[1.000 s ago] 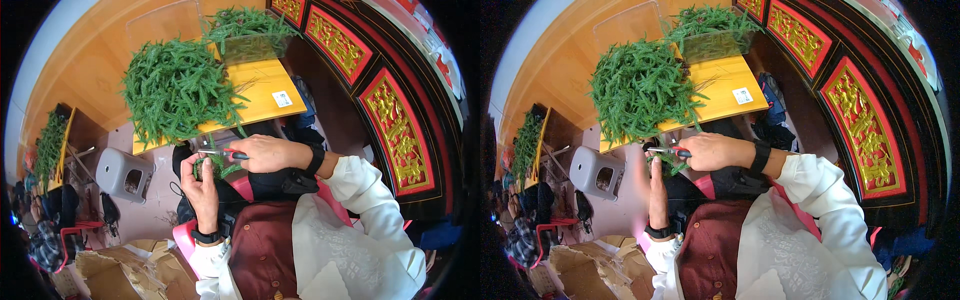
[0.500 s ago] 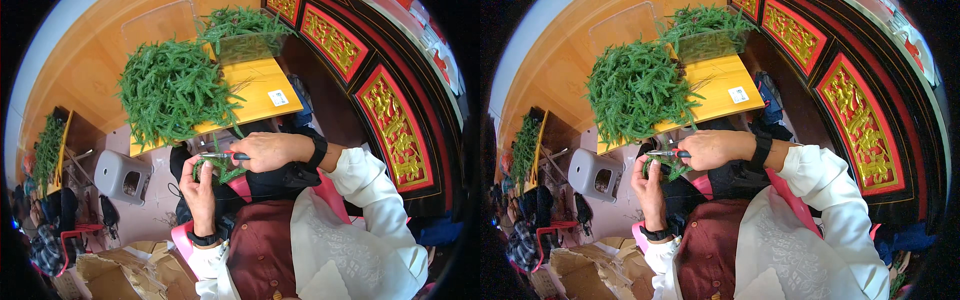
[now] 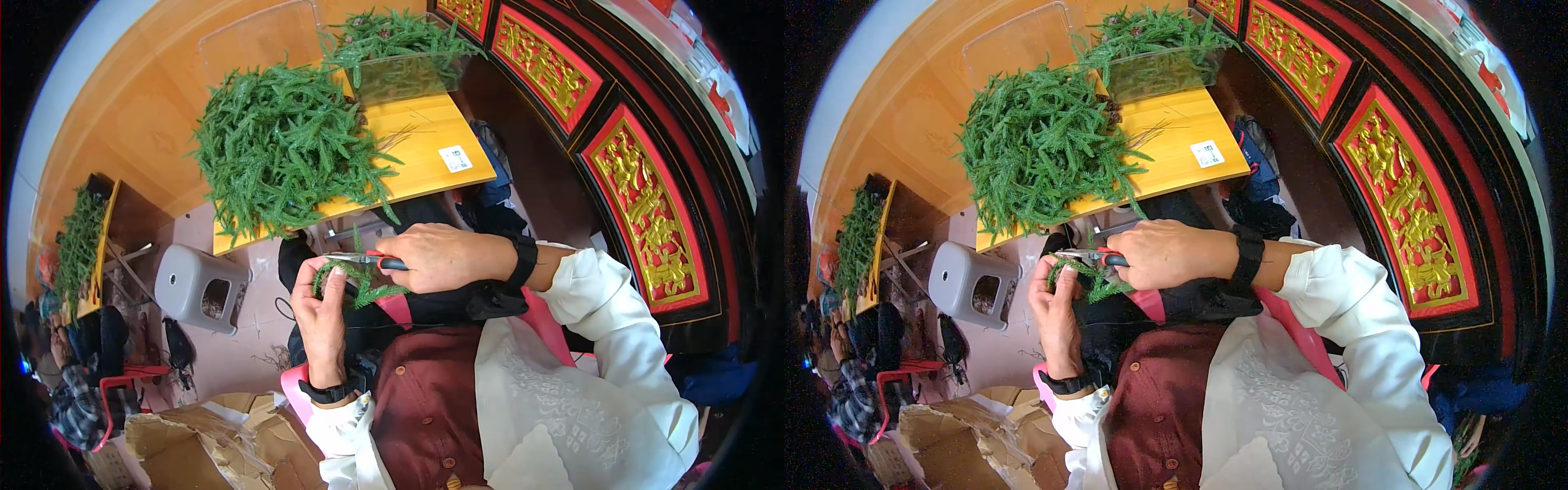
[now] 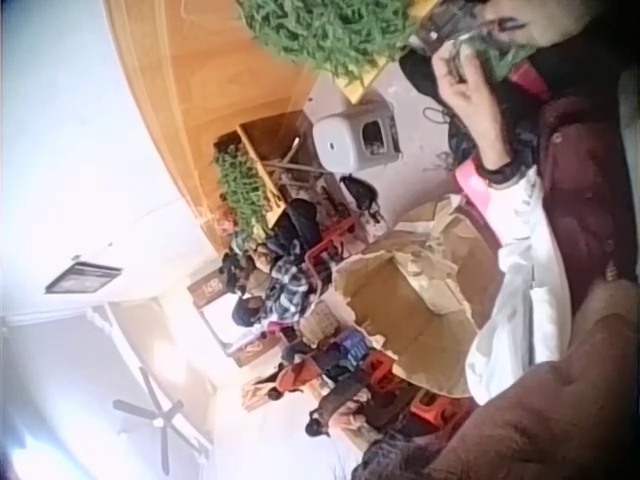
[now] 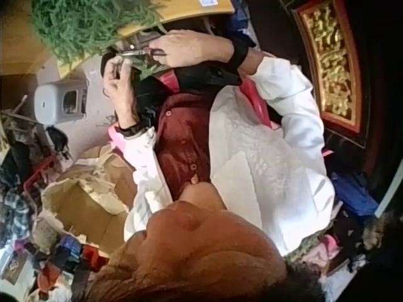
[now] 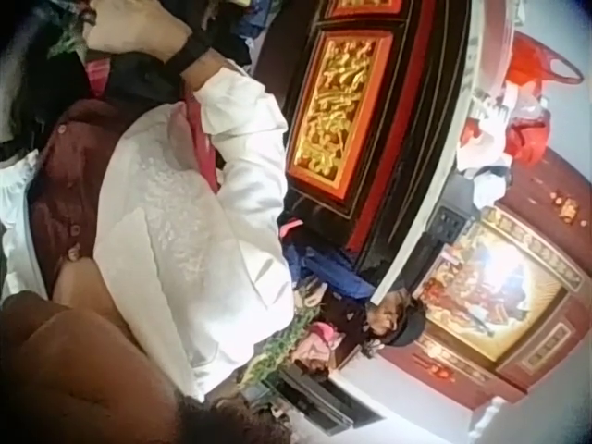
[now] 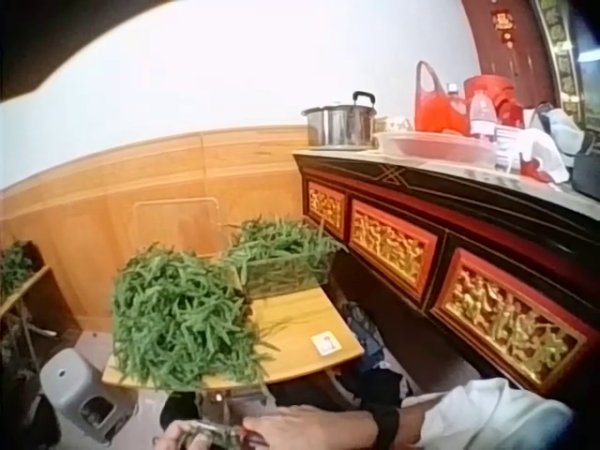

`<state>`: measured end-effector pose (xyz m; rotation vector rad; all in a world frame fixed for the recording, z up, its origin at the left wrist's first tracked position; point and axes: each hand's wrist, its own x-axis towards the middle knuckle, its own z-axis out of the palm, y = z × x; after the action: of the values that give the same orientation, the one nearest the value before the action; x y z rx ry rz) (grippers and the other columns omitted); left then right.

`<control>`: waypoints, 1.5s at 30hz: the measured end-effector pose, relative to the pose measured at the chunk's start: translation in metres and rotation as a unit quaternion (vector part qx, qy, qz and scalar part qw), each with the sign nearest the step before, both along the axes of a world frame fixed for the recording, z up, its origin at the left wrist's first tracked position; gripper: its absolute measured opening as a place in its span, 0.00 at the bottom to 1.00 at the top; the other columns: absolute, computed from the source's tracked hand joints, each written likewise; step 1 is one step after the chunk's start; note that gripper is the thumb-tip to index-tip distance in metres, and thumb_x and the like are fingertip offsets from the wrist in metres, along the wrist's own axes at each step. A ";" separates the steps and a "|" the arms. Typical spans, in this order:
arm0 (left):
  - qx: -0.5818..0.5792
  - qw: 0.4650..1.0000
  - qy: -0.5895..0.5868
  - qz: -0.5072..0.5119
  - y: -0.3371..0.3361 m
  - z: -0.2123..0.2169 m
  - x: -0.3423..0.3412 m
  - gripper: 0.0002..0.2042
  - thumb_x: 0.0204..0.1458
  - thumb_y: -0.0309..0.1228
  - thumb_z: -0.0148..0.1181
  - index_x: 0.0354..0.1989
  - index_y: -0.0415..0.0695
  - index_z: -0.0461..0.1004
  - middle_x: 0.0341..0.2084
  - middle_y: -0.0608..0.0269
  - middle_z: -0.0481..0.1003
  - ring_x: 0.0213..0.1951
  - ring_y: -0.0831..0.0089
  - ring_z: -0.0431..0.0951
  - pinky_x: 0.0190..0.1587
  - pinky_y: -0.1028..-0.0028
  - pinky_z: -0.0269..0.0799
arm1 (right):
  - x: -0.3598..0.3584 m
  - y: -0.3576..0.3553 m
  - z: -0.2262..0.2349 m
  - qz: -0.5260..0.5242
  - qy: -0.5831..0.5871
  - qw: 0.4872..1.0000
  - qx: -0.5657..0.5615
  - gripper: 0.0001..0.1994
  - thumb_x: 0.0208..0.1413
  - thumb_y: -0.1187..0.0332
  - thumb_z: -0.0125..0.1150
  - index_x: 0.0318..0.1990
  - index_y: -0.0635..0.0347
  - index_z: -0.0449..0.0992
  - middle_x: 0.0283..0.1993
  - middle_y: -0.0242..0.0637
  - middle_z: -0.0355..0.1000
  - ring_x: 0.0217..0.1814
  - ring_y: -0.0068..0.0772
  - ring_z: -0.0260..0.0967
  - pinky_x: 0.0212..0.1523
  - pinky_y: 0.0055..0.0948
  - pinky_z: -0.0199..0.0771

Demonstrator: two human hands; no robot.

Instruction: Trimming green foliage using a pair of snips at a production workbench.

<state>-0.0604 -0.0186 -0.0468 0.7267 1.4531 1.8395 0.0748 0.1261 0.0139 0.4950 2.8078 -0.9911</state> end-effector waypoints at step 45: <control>0.081 0.966 -0.193 -0.149 0.002 0.019 0.000 0.29 0.52 0.34 0.58 0.60 0.31 0.61 0.40 0.60 0.73 0.36 0.77 0.72 0.37 0.84 0.64 | 0.006 0.016 0.000 0.078 0.106 0.991 -0.006 0.10 0.51 0.70 0.56 0.37 0.68 0.67 0.30 0.57 0.70 0.38 0.60 0.67 0.37 0.46 0.66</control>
<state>-0.0600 -0.0164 -0.0279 0.5842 0.9002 1.7557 0.0808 0.1421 0.0136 0.1727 2.9658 -1.0857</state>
